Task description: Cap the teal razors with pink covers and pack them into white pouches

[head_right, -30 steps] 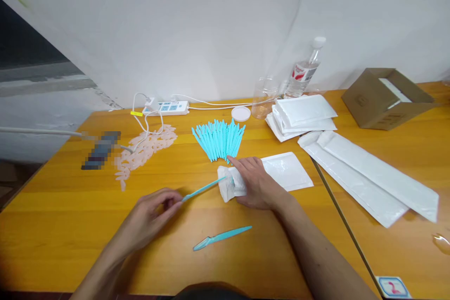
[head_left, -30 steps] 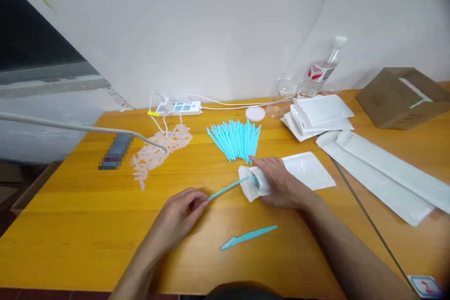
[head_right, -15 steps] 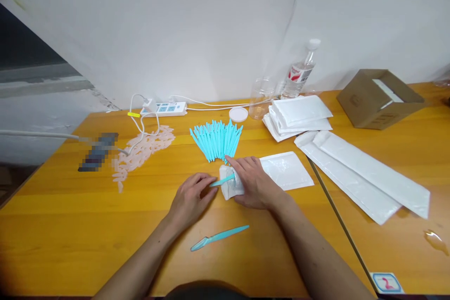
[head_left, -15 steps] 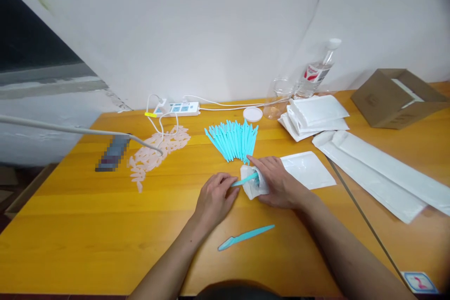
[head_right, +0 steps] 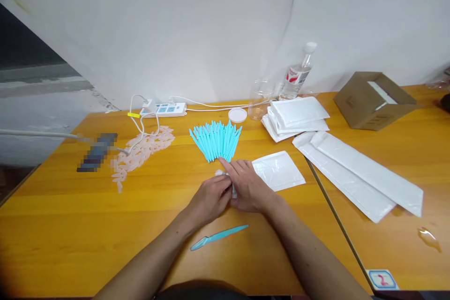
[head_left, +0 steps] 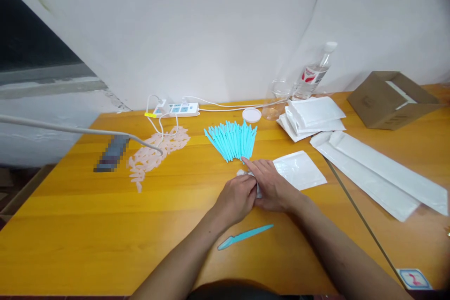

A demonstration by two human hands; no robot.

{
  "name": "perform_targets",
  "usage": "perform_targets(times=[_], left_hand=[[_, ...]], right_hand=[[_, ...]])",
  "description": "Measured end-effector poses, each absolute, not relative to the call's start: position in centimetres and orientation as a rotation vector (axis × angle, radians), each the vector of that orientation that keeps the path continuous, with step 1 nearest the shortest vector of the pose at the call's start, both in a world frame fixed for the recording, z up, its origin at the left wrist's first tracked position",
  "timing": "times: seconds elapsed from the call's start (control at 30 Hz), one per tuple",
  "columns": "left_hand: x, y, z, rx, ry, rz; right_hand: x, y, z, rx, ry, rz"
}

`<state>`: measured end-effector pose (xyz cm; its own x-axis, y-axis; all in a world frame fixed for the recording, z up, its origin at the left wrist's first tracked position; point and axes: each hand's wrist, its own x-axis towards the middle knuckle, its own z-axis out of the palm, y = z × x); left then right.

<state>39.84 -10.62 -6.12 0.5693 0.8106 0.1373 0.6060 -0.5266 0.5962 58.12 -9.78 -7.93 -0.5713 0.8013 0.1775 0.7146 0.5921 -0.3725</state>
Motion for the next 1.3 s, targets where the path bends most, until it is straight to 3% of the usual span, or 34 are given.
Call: perform_targets(times=[0.3,0.63,0.87,1.03,1.3], left_hand=[[31.4,-18.7,-4.7,2.190,1.197,0.264],[27.6,-16.5,-4.1,1.913,1.321,0.625],[36.6,-11.9,-6.6,2.135,1.158,0.907],[41.4,-10.4,-8.2,2.139,1.220,0.849],[41.3,-10.1,-8.6,1.435,1.303,0.802]], right_hand=[[60.1,-9.2,-7.4,-1.233,-2.498,0.398],[60.2,-9.3,-7.8,-1.239,-2.432,0.477],[59.8,-9.4,-7.4,-1.225,-2.428,0.467],[59.8,-9.4,-7.3,-1.269,-2.450,0.428],[59.7,-9.3,-7.4,-1.298,-2.467,0.406]])
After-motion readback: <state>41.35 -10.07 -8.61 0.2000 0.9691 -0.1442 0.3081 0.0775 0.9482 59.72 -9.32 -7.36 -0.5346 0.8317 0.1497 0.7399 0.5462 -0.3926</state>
